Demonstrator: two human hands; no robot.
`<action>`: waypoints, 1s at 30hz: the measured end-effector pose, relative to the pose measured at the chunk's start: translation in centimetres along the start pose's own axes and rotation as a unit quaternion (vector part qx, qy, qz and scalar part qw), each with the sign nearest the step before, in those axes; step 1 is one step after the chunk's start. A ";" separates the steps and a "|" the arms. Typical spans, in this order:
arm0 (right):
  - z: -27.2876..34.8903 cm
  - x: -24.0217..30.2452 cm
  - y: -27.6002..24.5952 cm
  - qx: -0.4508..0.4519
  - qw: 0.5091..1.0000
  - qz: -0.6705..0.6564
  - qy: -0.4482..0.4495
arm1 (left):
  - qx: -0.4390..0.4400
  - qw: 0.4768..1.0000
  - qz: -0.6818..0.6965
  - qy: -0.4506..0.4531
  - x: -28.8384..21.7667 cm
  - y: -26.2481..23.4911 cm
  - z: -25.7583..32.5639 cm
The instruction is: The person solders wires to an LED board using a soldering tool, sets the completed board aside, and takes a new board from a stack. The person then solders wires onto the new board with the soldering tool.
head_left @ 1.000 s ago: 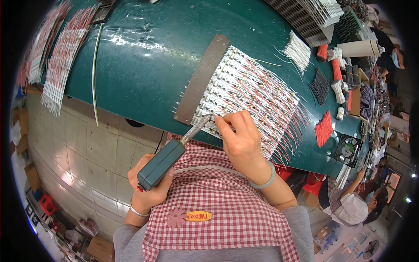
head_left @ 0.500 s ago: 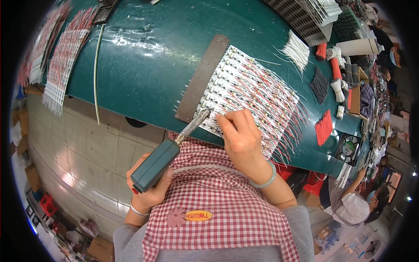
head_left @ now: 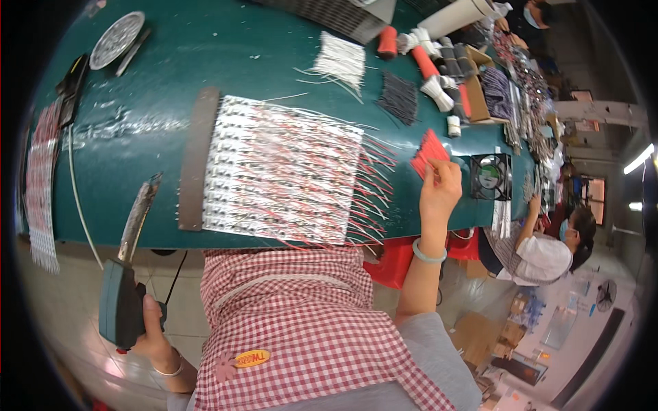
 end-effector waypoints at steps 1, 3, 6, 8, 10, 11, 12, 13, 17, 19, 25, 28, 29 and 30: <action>-0.1 0.0 -0.2 -0.012 0.997 0.049 -0.066 | -0.002 1.000 -0.007 -0.024 0.5 0.3 -0.1; -0.1 -1.3 0.2 -0.010 0.995 0.049 -0.088 | -0.006 1.000 0.018 -0.025 0.6 0.5 0.0; 0.0 -2.5 0.8 -0.002 0.995 0.047 -0.090 | -0.011 0.997 0.011 -0.069 1.7 0.8 1.0; 0.0 -2.7 1.2 0.002 0.995 0.031 -0.094 | -0.021 0.997 -0.050 -0.057 1.7 0.5 1.4; -0.1 -3.4 1.4 0.004 0.998 0.012 -0.054 | 0.002 1.000 -0.018 0.019 0.3 1.0 1.6; 0.0 -3.2 1.2 -0.012 0.998 0.005 -0.063 | -0.026 0.998 -0.047 -0.023 0.8 0.5 1.8; 0.0 -3.2 1.1 -0.019 0.998 0.001 -0.067 | -0.033 0.999 -0.014 -0.032 0.7 0.7 2.1; 0.1 -3.0 1.2 -0.014 0.997 -0.003 -0.079 | -0.027 0.998 0.005 -0.058 0.8 0.8 2.2; 0.3 -3.6 1.0 -0.020 0.998 0.002 -0.063 | -0.004 0.996 0.021 -0.086 0.3 0.8 2.1; 0.3 -3.4 0.8 -0.020 0.996 0.034 -0.078 | -0.007 0.996 0.007 -0.085 0.2 0.7 2.1; 0.3 0.8 -2.0 -0.093 0.988 0.096 -0.080 | -0.007 0.996 0.021 -0.092 0.7 0.6 2.5; 1.5 6.8 -2.8 -0.101 0.988 -0.046 -0.106 | 0.002 0.992 0.039 -0.119 1.1 0.8 2.9; 2.2 9.4 -2.2 -0.063 0.985 -0.086 -0.136 | 0.009 0.990 0.046 -0.133 1.3 1.0 3.0; 2.9 11.7 -1.3 -0.024 0.983 -0.117 -0.140 | 0.009 0.990 0.046 -0.133 1.2 1.0 3.2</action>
Point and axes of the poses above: each hand's wrist, its own z-axis away from the middle knuckle, its own y-axis out of the palm, x = y × z, the point moved 9 cm from there along -z, towards the middle knuckle, and after that the axes turned 1 degree about -z, right-handed, at the moved point
